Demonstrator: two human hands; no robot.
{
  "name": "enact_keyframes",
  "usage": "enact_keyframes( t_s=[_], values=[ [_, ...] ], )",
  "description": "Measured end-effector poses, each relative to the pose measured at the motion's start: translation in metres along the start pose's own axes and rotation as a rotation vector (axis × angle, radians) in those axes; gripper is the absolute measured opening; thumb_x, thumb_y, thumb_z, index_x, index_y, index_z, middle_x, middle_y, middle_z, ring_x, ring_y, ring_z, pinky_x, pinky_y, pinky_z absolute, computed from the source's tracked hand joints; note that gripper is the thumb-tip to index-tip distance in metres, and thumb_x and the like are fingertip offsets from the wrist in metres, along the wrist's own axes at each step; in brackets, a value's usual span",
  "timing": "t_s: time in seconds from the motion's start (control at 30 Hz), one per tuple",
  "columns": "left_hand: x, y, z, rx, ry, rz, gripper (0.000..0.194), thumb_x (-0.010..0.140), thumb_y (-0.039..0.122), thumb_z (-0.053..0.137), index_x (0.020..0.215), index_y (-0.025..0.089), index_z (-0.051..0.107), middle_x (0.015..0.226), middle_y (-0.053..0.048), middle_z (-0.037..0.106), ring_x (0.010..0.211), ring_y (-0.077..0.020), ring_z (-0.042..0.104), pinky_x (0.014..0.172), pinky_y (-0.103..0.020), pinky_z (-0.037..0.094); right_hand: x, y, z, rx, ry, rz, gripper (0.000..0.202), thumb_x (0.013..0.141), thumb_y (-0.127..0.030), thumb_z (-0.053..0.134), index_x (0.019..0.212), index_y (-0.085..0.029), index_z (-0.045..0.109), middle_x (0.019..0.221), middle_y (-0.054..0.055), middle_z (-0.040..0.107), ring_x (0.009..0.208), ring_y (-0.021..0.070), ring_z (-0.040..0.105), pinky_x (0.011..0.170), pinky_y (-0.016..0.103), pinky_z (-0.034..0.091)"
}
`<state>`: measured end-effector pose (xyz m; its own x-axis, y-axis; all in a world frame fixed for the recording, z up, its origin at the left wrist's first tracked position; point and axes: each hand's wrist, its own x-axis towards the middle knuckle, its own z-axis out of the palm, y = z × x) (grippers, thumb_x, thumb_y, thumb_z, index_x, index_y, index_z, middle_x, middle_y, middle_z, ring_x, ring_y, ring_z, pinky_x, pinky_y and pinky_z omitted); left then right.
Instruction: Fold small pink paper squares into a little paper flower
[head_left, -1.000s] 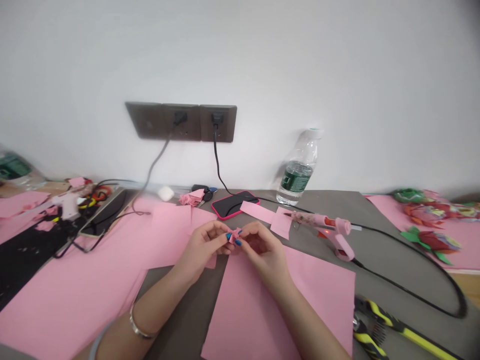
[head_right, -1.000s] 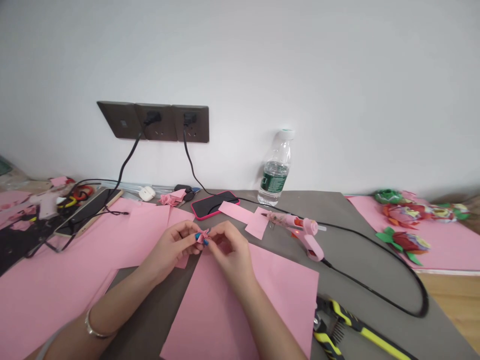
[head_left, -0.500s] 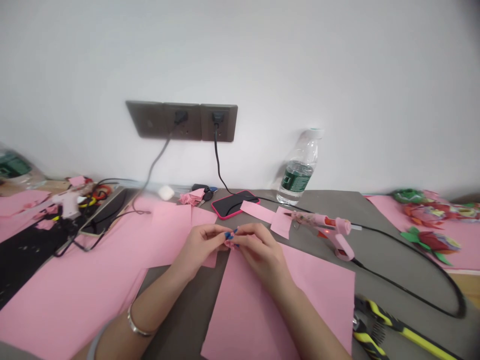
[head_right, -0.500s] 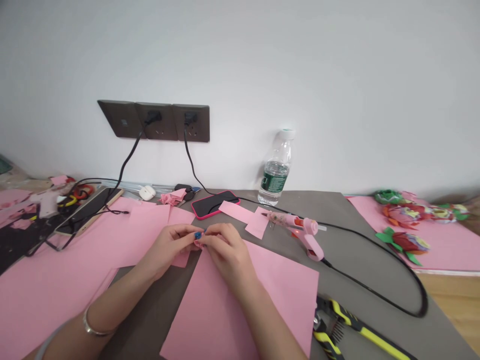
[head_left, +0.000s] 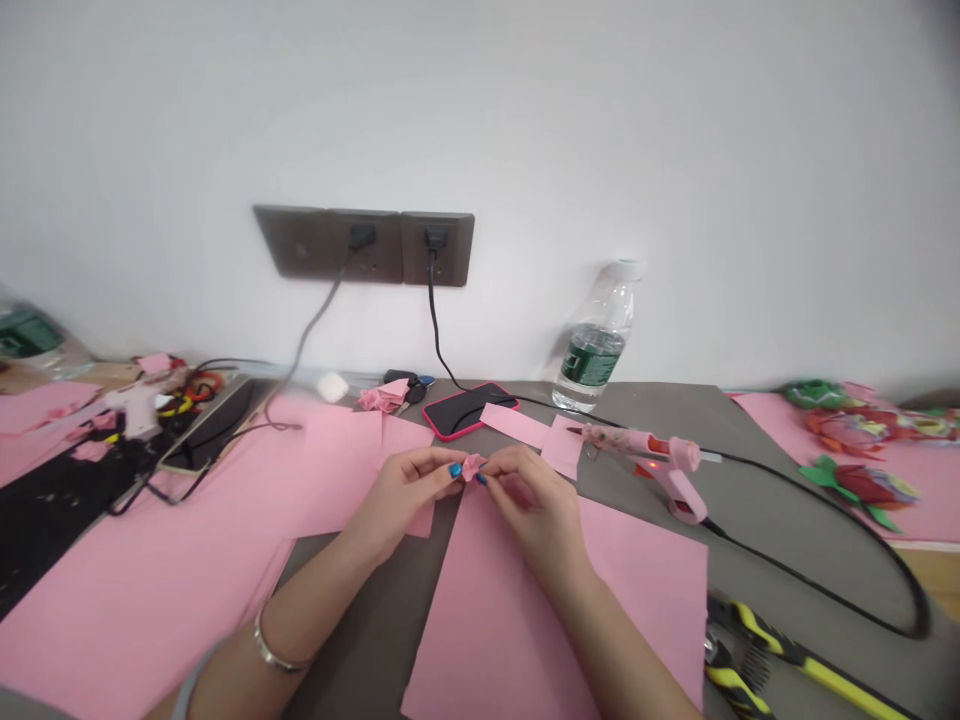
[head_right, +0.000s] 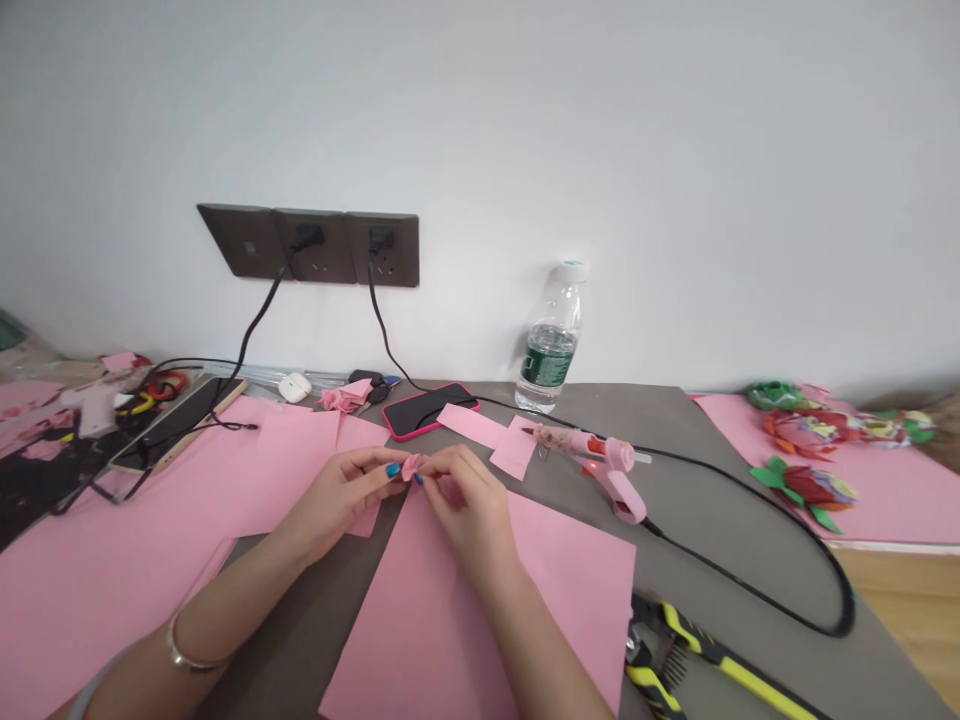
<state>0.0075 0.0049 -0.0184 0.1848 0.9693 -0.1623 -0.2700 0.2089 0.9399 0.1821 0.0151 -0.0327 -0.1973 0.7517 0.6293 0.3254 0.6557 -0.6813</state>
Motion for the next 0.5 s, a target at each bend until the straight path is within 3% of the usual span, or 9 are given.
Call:
enact_keyframes(
  t_s=[0.1, 0.23, 0.5],
  values=[
    [-0.002, -0.001, 0.002, 0.054, 0.005, 0.039, 0.027, 0.075, 0.031, 0.081, 0.099, 0.019, 0.081, 0.110, -0.010, 0.078, 0.110, -0.0265, 0.069, 0.096, -0.035, 0.054, 0.001, -0.002, -0.001, -0.003, 0.022, 0.063, 0.018, 0.087, -0.005, 0.058, 0.080, -0.021, 0.062, 0.077, 0.002, 0.066, 0.069, 0.0157, 0.063, 0.061, 0.026, 0.050],
    [-0.003, -0.005, 0.004, 0.098, 0.053, 0.109, 0.022, 0.073, 0.029, 0.082, 0.093, 0.020, 0.082, 0.104, -0.008, 0.080, 0.104, -0.0261, 0.072, 0.095, -0.036, 0.056, 0.000, -0.004, 0.002, 0.042, 0.026, 0.102, 0.015, 0.088, -0.009, 0.058, 0.080, -0.021, 0.063, 0.078, 0.003, 0.066, 0.070, 0.0164, 0.063, 0.063, 0.027, 0.051],
    [-0.006, -0.012, 0.011, 0.164, 0.208, 0.110, 0.016, 0.075, 0.029, 0.078, 0.088, 0.021, 0.083, 0.089, -0.007, 0.082, 0.081, -0.0221, 0.075, 0.075, -0.030, 0.061, -0.003, -0.008, 0.010, 0.197, 0.066, 0.230, 0.014, 0.085, -0.011, 0.058, 0.076, -0.022, 0.060, 0.072, 0.001, 0.061, 0.066, 0.0157, 0.060, 0.081, 0.035, 0.058]
  ],
)
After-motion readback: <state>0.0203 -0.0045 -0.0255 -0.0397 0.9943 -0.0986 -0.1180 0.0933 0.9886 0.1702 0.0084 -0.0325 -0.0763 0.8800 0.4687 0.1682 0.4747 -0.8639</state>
